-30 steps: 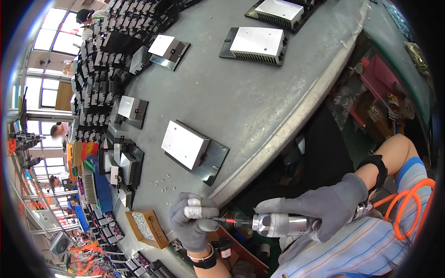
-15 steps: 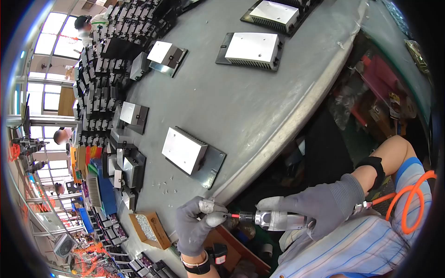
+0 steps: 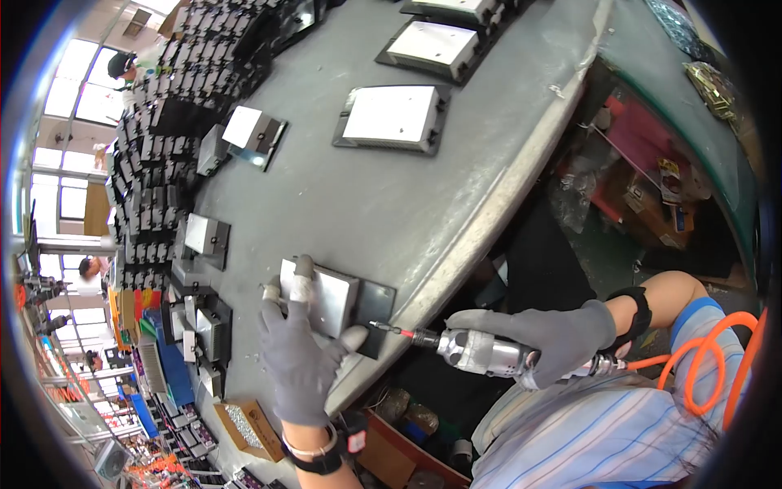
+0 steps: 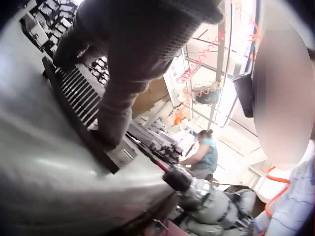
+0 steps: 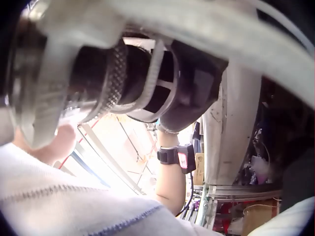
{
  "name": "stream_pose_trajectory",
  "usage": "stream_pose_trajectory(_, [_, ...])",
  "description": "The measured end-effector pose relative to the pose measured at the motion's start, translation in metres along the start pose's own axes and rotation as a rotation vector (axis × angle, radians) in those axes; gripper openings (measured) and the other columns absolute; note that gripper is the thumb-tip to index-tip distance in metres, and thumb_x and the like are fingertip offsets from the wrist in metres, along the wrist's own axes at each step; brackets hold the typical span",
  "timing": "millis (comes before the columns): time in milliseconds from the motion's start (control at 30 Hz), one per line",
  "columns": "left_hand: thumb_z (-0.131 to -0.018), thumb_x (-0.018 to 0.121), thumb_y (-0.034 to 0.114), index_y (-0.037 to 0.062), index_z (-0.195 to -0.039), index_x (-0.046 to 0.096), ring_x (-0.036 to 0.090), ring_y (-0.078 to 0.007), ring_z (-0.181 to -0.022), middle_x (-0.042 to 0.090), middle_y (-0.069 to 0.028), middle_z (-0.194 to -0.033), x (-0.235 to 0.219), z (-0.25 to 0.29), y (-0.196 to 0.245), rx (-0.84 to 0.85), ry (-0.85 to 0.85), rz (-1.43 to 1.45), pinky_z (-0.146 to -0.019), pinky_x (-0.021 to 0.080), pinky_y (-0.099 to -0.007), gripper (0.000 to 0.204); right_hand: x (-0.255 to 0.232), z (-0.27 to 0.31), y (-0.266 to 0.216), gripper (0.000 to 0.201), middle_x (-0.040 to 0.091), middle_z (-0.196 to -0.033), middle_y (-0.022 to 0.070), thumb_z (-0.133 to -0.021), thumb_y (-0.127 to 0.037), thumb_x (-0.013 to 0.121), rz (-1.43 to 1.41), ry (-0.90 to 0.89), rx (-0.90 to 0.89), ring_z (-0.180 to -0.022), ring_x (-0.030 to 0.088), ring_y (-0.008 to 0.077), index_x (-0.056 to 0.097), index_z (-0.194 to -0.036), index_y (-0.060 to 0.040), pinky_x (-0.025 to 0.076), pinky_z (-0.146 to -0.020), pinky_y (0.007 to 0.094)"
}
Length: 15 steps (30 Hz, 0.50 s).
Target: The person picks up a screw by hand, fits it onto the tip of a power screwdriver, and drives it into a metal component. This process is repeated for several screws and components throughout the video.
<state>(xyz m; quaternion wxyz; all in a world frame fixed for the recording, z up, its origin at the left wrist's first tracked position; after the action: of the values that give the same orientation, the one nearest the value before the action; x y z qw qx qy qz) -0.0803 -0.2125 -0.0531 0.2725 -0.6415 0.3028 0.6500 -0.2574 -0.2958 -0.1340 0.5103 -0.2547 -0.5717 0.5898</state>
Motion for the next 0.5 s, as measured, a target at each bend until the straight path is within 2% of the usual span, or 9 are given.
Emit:
stream_pose_trajectory(67, [-0.048, 0.078, 0.050, 0.0272, -0.137, 0.037, 0.043, -0.0431, -0.113, 0.040, -0.0274, -0.125, 0.002, 0.004, 0.010, -0.066, -0.011, 0.050, -0.091, 0.041, -0.0464, 0.100, -0.002, 0.001, 0.003, 0.089, 0.053, -0.094, 0.0107, -0.063, -0.003, 0.050, -0.031, 0.022, -0.004, -0.077, 0.057, 0.0200, 0.011, -0.143, -0.0093, 0.046, -0.071, 0.0305])
stream_pose_trajectory(133, [-0.047, 0.080, 0.045, 0.0272, -0.137, 0.037, 0.043, -0.0429, -0.115, 0.038, -0.0275, -0.127, 0.005, 0.004, 0.012, -0.068, -0.005, 0.085, -0.090, 0.042, -0.0460, 0.102, -0.006, 0.000, 0.009, 0.090, 0.053, -0.097, 0.0116, -0.062, -0.003, 0.051, -0.027, 0.040, -0.009, -0.078, 0.057, 0.0207, 0.011, -0.143, -0.0093, 0.047, -0.072, 0.0307])
stream_pose_trajectory(333, [-0.050, 0.074, 0.058, 0.0274, -0.136, 0.039, 0.044, -0.0442, -0.114, 0.040, -0.0288, -0.125, 0.004, 0.003, 0.010, -0.074, 0.003, 0.054, -0.089, 0.043, -0.0452, 0.098, -0.005, -0.008, 0.012, 0.092, 0.054, -0.096, 0.0139, -0.062, -0.005, 0.053, -0.044, -0.001, 0.035, -0.074, 0.058, 0.0208, 0.010, -0.143, -0.0091, 0.048, -0.068, 0.0313])
stream_pose_trajectory(400, [-0.050, 0.069, 0.064, 0.0273, -0.136, 0.040, 0.047, -0.0439, -0.111, 0.041, -0.0296, -0.124, 0.004, 0.003, 0.011, -0.044, 0.024, 0.074, -0.088, 0.043, -0.0451, 0.098, -0.003, -0.011, 0.010, 0.092, 0.054, -0.095, 0.0139, -0.062, -0.006, 0.053, -0.056, 0.009, -0.028, -0.073, 0.058, 0.0201, 0.010, -0.143, -0.0100, 0.049, -0.066, 0.0311])
stream_pose_trajectory(500, [-0.049, 0.069, 0.064, 0.0283, -0.136, 0.039, 0.049, -0.0421, -0.106, 0.041, -0.0294, -0.123, 0.005, 0.003, 0.010, -0.048, 0.019, 0.070, -0.087, 0.044, -0.0446, 0.099, -0.002, -0.013, 0.020, 0.092, 0.054, -0.093, 0.0125, -0.061, -0.005, 0.053, -0.062, 0.028, 0.006, -0.072, 0.058, 0.0191, 0.011, -0.143, -0.0106, 0.048, -0.065, 0.0302])
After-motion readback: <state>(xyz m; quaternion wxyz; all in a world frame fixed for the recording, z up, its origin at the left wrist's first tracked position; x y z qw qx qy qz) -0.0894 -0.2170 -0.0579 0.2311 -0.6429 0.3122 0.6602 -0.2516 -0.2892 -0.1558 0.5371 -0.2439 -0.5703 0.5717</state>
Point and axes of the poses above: each hand's wrist, its own z-axis away from the middle knuckle, its own x-axis out of the palm, y = z × x, the point moved 10 cm from there along -z, towards the middle knuckle
